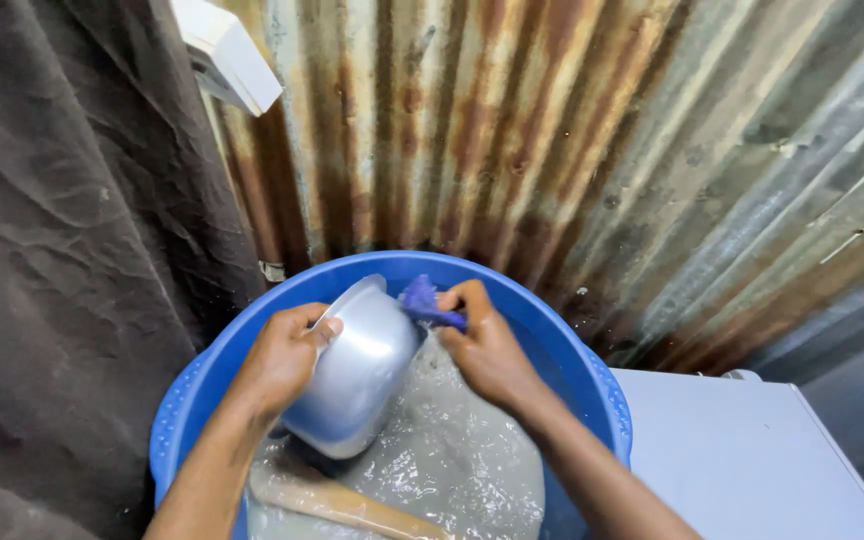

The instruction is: The person washes a white plastic bowl and a wooden spoon in a blue basin filled with soapy water. They use a purple sponge to scrub the inside and outside of the bowl, then rinse it. Afterward, they scrub the wooden spoon with the sponge and rinse it as well.

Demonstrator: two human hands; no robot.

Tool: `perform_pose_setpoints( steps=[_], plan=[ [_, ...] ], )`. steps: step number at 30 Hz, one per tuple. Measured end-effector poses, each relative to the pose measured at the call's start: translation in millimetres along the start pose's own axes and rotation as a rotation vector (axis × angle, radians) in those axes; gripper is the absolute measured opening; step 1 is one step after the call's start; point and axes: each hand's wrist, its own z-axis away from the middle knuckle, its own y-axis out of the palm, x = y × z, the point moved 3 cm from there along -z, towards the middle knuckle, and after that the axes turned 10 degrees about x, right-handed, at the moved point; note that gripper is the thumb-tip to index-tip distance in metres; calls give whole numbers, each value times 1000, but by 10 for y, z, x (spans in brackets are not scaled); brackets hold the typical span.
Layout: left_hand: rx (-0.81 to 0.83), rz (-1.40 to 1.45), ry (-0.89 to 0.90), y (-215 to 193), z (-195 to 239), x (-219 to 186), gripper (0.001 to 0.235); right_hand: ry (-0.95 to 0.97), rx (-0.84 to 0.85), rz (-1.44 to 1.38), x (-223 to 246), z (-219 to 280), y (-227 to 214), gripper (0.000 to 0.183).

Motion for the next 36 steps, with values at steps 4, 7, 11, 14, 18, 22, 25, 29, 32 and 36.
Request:
perform_pose_setpoints(
  steps=[4,7,11,14,18,22,25,29,32,36],
  plan=[
    [-49,-12,22,79,-179,207,29,-194,153,220,729,387,736,54],
    [-116,-61,41,-17,-221,212,41,-446,122,602,994,501,950,49],
    [-155,-95,68,44,-147,223,33,-351,37,528,603,92,714,50],
    [-201,-151,84,48,-219,283,37,-80,-84,226,194,-267,380,45],
    [-223,-107,124,77,-270,364,61,92,-320,-395,-94,-338,119,47],
    [-215,-98,121,75,-269,255,64,27,-267,-392,89,-319,62,49],
    [-180,-87,55,103,-204,227,62,162,-169,-469,357,-165,96,49],
    [-178,-65,51,93,-125,107,61,233,-162,-552,381,-174,136,49],
    [-179,-57,49,142,-97,83,59,156,-185,-386,408,-85,187,22],
    [-162,-61,-80,193,60,-174,44,132,-161,-82,567,-13,254,28]
  ],
)
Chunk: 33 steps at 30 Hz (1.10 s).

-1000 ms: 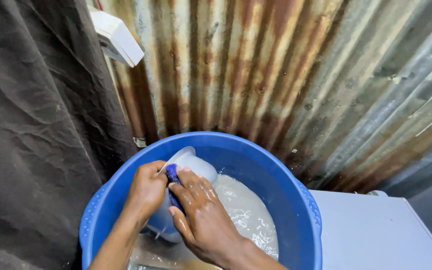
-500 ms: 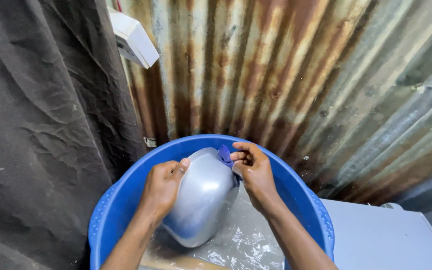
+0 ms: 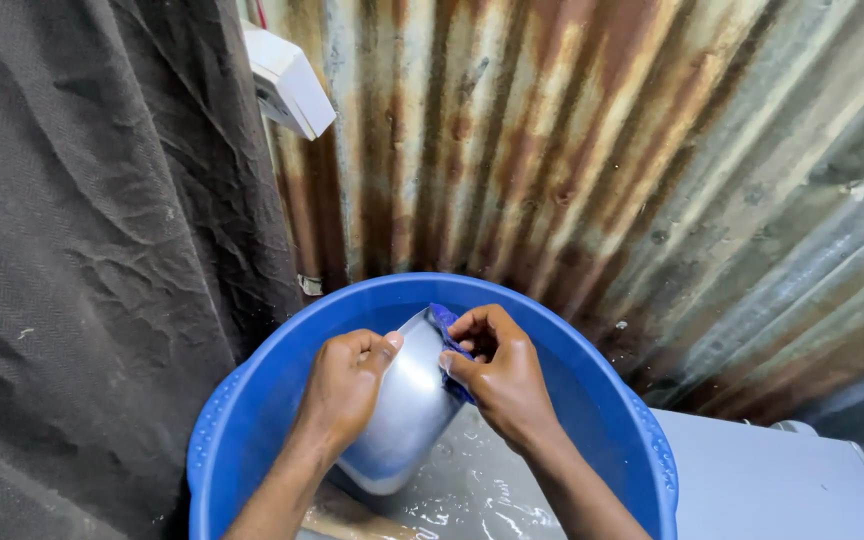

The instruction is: The person washes a white plastic bowl and a wooden spoon in a blue basin filled with soapy water. They use a purple sponge to scrub the inside and outside of the bowl, then rinse it. Afterward, they scrub the wooden spoon with the sponge and rinse it as well.

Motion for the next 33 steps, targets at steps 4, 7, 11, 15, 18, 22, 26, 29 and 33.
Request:
perform_pose_setpoints(
  steps=[4,7,11,15,18,22,26,29,33],
  plan=[
    [-25,23,53,68,-110,157,47,-195,-16,103,174,192,100,32],
    [-84,17,150,70,-135,205,55,-528,-29,104,293,379,272,40],
    [-62,82,87,17,-21,55,51,-630,9,85,240,291,314,13],
    [-86,40,104,62,-55,141,54,-570,-41,472,108,139,291,22],
    [-76,37,100,82,-59,152,55,-706,-4,596,222,335,382,24],
    [-83,-43,18,42,-34,117,55,-764,76,711,306,610,440,31],
    [-74,-67,20,88,-21,126,51,-647,51,747,203,457,372,41],
    [-90,-26,74,102,-68,118,60,-601,-81,715,190,219,218,31],
    [-90,80,72,94,-44,162,62,-500,-90,439,165,76,168,13]
  ],
)
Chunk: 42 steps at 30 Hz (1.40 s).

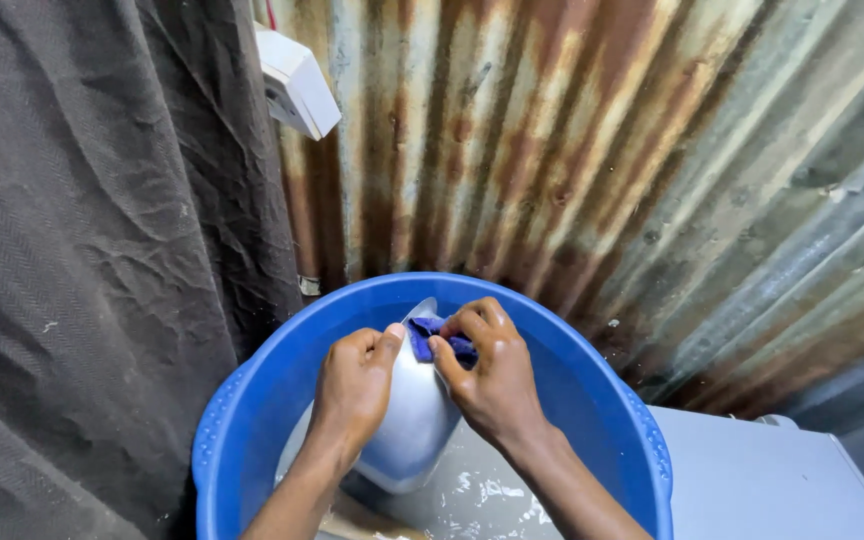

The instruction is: The person washes a white plastic bowl and a wooden spoon in a blue basin filled with soapy water. They use a purple sponge to scrub the inside and outside of the bowl, then rinse it. Afterward, they scrub the wooden spoon with the sponge and rinse it as well.

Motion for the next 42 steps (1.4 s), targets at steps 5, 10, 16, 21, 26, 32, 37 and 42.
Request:
perform_pose_setpoints(
  steps=[5,10,16,21,26,32,37,42],
  plan=[
    [4,-97,-25,-12,16,-29,61,-93,90,37,72,109,43,44],
    [-18,-123,-57,-1,-89,47,60,-308,184,126,326,346,88,52],
    [-36,-62,13,2,-43,46,61,-176,229,190,-14,129,203,49],
    [-65,-85,-68,-7,-28,113,61,-320,253,402,355,505,366,58],
    [-72,-28,-17,21,-1,36,63,-318,281,394,245,403,224,59],
    [-113,35,95,-78,102,0,66,389,218,-213,-235,-60,-20,68],
    [-109,216,130,-91,149,-133,66,1091,8,-937,-331,52,-183,86],
    [-47,418,43,-30,164,-230,57,920,-92,-761,-297,20,-330,58]
  ],
)
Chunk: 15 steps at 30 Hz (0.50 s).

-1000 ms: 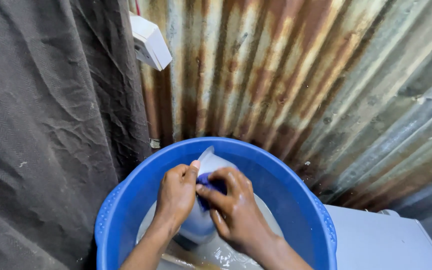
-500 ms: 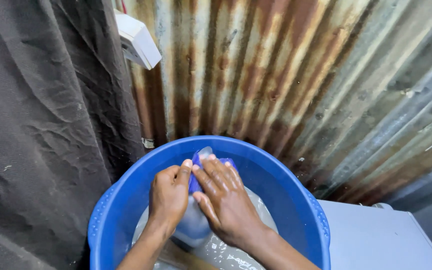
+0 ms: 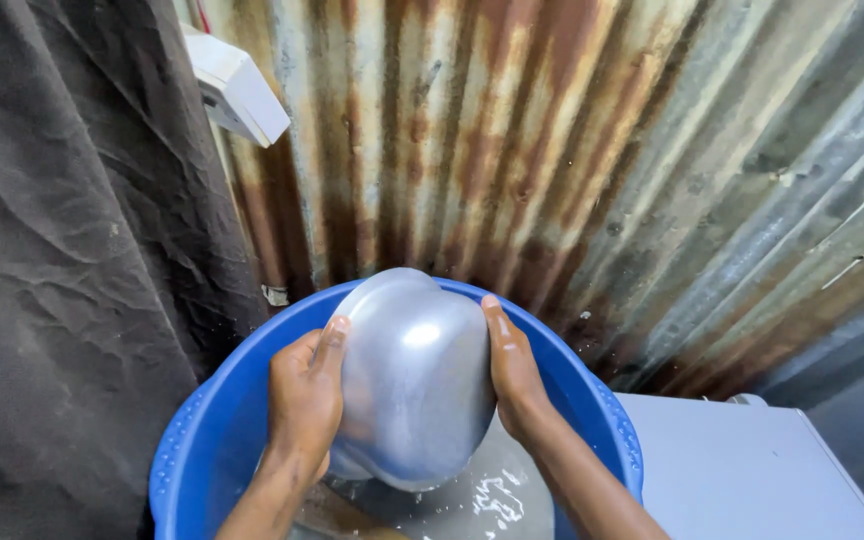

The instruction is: The person washes a white plastic bowl and a wooden spoon in a blue basin filled with soapy water. They use a purple sponge to scrub the inside and outside of the bowl, then rinse it. Afterward, they scrub the wooden spoon with the sponge and rinse it as well.

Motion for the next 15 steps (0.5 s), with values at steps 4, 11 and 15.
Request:
perform_pose_setpoints(
  steps=[4,11,15],
  plan=[
    [-71,39,-12,-71,-42,165,57,-416,-66,460,-308,-133,-88,43],
    [-244,293,-151,-214,-283,400,37,-763,285,819,-523,471,385,89],
    [-291,281,-209,-235,-305,505,41,-799,394,825,-796,190,349,94]
  ],
)
